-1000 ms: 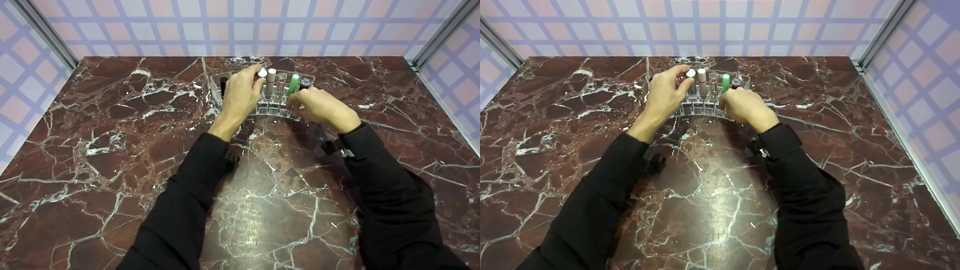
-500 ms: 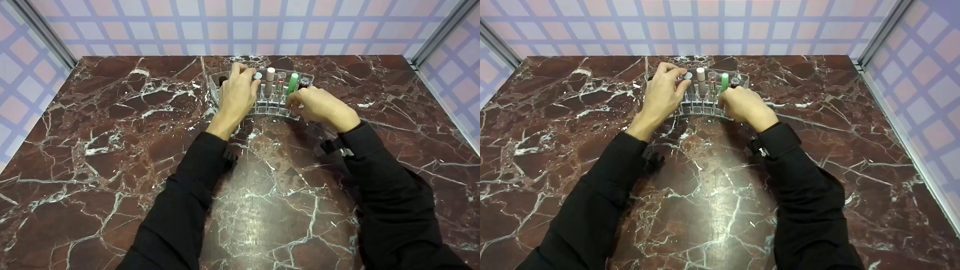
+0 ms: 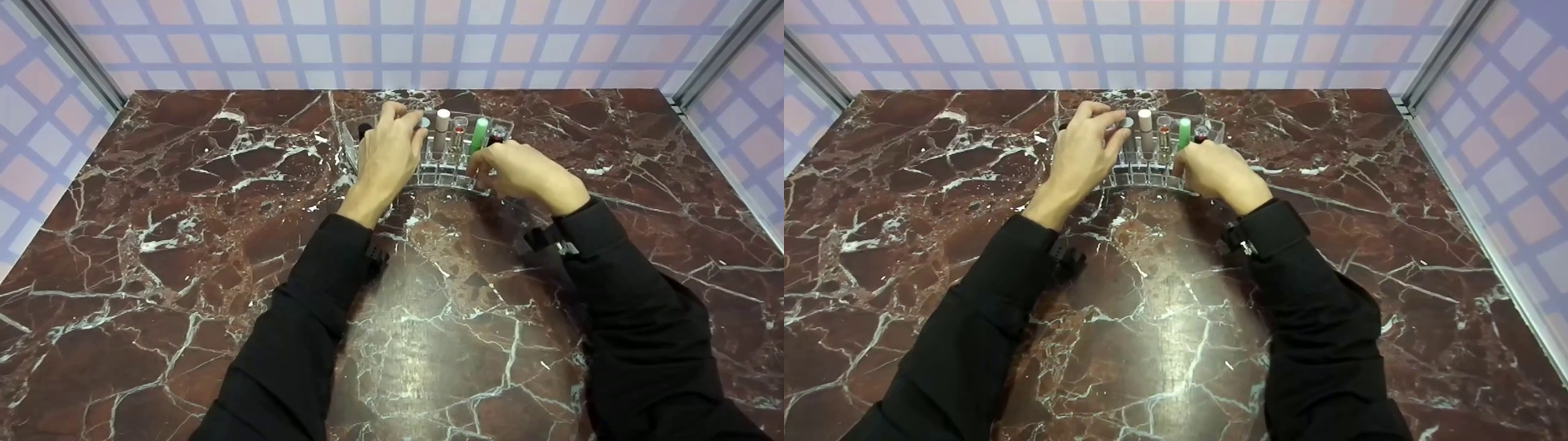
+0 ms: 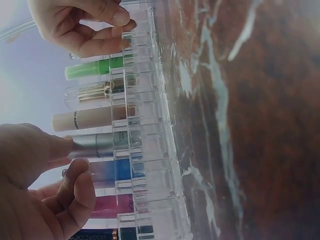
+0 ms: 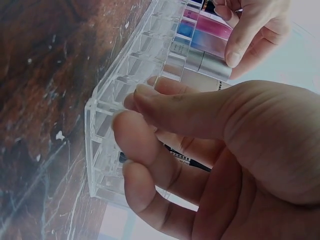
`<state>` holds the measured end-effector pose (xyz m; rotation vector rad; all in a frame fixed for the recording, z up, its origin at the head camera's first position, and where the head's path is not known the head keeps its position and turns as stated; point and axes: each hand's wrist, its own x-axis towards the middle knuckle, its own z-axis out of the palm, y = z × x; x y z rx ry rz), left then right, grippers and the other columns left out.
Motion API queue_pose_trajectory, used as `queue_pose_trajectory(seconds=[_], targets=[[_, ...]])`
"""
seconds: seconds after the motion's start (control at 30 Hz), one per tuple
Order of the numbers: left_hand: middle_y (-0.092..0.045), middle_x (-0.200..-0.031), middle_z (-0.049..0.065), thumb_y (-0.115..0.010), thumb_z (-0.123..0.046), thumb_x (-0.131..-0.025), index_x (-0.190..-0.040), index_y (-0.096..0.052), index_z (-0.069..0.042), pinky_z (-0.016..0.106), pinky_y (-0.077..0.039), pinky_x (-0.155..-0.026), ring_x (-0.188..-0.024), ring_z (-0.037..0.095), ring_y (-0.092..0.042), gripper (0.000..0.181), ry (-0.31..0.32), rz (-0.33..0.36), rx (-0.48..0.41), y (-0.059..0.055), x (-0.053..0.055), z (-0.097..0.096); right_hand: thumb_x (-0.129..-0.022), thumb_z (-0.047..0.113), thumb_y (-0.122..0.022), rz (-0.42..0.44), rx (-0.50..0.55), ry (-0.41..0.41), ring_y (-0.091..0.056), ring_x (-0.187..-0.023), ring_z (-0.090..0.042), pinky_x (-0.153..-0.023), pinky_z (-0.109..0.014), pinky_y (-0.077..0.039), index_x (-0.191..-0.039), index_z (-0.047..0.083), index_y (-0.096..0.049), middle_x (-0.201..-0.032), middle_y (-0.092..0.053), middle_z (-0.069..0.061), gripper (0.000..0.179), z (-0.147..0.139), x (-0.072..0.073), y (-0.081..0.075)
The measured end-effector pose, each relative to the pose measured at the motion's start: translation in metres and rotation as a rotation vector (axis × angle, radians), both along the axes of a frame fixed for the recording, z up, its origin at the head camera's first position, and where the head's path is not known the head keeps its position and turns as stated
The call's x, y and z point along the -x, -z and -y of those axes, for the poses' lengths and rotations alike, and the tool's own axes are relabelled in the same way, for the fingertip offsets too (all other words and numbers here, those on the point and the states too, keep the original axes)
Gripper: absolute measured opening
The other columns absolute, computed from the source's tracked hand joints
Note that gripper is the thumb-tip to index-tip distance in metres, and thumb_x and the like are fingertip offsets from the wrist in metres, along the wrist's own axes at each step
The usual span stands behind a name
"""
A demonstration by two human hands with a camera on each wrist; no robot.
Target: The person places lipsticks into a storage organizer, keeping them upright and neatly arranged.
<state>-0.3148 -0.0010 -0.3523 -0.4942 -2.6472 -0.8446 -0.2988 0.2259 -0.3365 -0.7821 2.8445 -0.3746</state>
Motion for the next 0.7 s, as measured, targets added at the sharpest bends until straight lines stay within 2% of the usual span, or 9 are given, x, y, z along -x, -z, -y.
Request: queue_pose_trajectory(seconds=[0.13, 0.27, 0.37, 0.47, 0.53, 0.6, 0.7], targets=[[-0.055, -0.141, 0.014, -0.058, -0.022, -0.107, -0.142, -0.058, -0.007, 0.026, -0.054, -0.063, -0.071, 0.018, -0.062, 0.039, 0.026, -0.021, -0.002, -0.003, -0.004, 0.002, -0.096, 0.0, -0.066, 0.009, 0.008, 0.003, -0.071, -0.078, -0.028, -0.08, -0.048, -0.058, -0.12, 0.004, -0.072, -0.108, -0.074, -0.014, 0.025, 0.0, 0.001, 0.003], [-0.057, -0.137, 0.013, -0.06, -0.025, -0.106, -0.14, -0.059, -0.005, 0.026, -0.052, -0.061, -0.066, 0.015, -0.055, 0.039, 0.068, -0.037, 0.009, -0.011, -0.014, 0.004, -0.094, -0.001, -0.069, -0.011, 0.003, -0.031, -0.071, -0.088, -0.033, -0.085, -0.051, -0.056, -0.117, 0.003, -0.072, -0.11, -0.074, -0.016, 0.024, -0.002, 0.003, 0.006], [-0.057, -0.132, 0.012, -0.061, -0.026, -0.105, -0.133, -0.062, -0.004, 0.026, -0.051, -0.06, -0.065, 0.013, -0.052, 0.036, 0.129, -0.087, 0.023, -0.021, -0.025, 0.008, -0.094, 0.002, -0.07, -0.023, 0.007, -0.061, -0.071, -0.093, -0.034, -0.088, -0.053, -0.056, -0.116, 0.002, -0.073, -0.111, -0.074, -0.017, 0.022, -0.005, 0.003, 0.006], [-0.058, -0.128, 0.014, -0.06, -0.026, -0.105, -0.126, -0.064, -0.003, 0.027, -0.051, -0.062, -0.068, 0.015, -0.053, 0.031, 0.199, -0.176, 0.042, -0.029, -0.035, 0.019, -0.097, 0.009, -0.071, -0.02, 0.039, -0.067, -0.071, -0.09, -0.031, -0.087, -0.051, -0.056, -0.117, 0.004, -0.073, -0.112, -0.074, -0.015, 0.021, -0.011, 0.001, 0.004], [-0.059, -0.127, 0.016, -0.061, -0.026, -0.105, -0.122, -0.065, -0.002, 0.029, -0.053, -0.069, -0.075, 0.017, -0.058, 0.03, 0.23, -0.245, 0.051, -0.031, -0.039, 0.031, -0.099, 0.014, -0.07, -0.017, 0.074, -0.06, -0.071, -0.085, -0.028, -0.083, -0.049, -0.057, -0.118, 0.006, -0.073, -0.111, -0.075, -0.013, 0.021, -0.015, -0.002, 0.001], [-0.06, -0.127, 0.018, -0.063, -0.027, -0.104, -0.12, -0.066, -0.001, 0.032, -0.055, -0.081, -0.086, 0.022, -0.063, 0.031, 0.235, -0.314, 0.058, -0.032, -0.041, 0.046, -0.101, 0.018, -0.068, -0.036, 0.107, -0.044, -0.071, -0.084, -0.025, -0.083, -0.048, -0.057, -0.118, 0.009, -0.073, -0.109, -0.075, -0.01, 0.021, -0.02, -0.006, -0.003], [-0.06, -0.133, 0.021, -0.064, -0.032, -0.103, -0.123, -0.065, -0.001, 0.041, -0.051, -0.099, -0.108, 0.029, -0.064, 0.037, 0.181, -0.377, 0.069, -0.032, -0.042, 0.071, -0.104, 0.022, -0.064, -0.082, 0.143, -0.003, -0.07, -0.082, -0.021, -0.08, -0.043, -0.058, -0.118, 0.008, -0.072, -0.104, -0.075, -0.009, 0.021, -0.029, -0.012, -0.01]])
